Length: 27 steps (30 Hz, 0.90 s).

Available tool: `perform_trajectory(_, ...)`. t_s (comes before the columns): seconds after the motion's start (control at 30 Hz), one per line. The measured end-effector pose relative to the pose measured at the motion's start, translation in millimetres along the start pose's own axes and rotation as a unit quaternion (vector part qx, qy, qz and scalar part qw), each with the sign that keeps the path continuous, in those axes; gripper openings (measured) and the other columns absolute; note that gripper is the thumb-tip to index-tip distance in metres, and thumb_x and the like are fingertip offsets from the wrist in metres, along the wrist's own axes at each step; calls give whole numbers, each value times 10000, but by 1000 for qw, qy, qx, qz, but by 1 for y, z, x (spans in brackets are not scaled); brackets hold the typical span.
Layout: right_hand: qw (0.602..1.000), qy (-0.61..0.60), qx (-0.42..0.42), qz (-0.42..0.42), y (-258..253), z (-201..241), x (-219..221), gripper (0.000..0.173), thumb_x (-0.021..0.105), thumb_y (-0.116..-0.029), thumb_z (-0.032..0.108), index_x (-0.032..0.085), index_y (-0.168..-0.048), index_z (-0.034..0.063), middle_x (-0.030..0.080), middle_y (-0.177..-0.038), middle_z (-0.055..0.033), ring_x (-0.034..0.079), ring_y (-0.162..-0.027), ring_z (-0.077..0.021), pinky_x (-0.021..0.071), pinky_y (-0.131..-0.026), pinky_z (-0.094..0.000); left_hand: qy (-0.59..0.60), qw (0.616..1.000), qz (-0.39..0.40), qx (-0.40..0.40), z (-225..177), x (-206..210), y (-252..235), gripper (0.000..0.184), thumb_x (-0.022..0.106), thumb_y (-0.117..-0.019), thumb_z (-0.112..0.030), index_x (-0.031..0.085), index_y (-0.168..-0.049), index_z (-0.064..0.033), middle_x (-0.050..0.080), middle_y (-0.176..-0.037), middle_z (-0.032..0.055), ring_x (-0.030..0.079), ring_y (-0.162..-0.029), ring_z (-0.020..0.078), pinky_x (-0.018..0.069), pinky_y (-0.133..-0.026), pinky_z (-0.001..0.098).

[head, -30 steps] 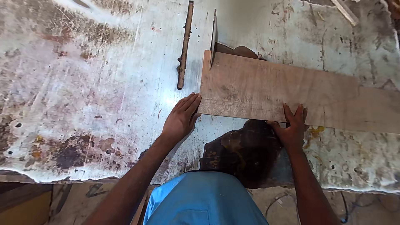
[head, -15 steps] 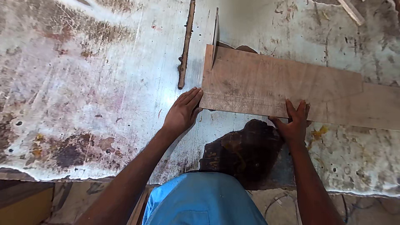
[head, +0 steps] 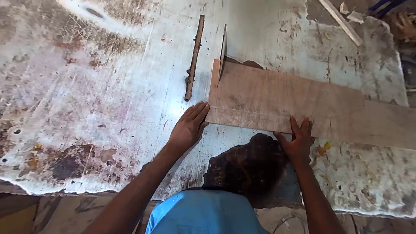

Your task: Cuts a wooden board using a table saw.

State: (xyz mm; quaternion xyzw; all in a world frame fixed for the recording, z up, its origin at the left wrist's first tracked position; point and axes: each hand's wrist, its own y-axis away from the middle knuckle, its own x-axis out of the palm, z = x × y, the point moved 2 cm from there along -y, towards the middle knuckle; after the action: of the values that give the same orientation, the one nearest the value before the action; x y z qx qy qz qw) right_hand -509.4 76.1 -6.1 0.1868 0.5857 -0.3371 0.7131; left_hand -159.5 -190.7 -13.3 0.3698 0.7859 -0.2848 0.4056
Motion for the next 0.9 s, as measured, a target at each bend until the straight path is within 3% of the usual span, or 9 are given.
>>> perform_trajectory(0.17, 1000, 10, -13, -12, 23, -2, 1, 953, 540, -789, 850, 413, -1579, 334, 176, -1708, -156, 88, -1582, -399, 97, -1145, -805, 1, 1000, 3, -5, -7, 3, 19, 517, 483, -1072, -299, 448, -1549, -102, 429, -1612, 55, 335, -1524, 181, 254, -1269, 384)
perform_trajectory(0.5, 1000, 6, -8, -6, 4, 1, 4, 958, 570, -773, 845, 408, -1579, 353, 169, -1713, -133, 74, -1584, -392, 93, -1133, -814, 3, 1000, -9, 2, -1, 1, 3, 498, 482, -1075, -285, 465, -1537, -98, 446, -1599, 61, 353, -1515, 188, 272, -1260, 385)
perform_trajectory(0.9, 1000, -5, -10, -1, -7, 6, 2, 973, 593, -770, 838, 428, -1574, 315, 185, -1699, -183, 90, -1571, -443, 116, -1107, -845, 9, 1000, -8, 1, 6, 2, -8, 514, 535, -1052, -249, 465, -1537, -94, 437, -1605, 65, 344, -1520, 193, 263, -1265, 390)
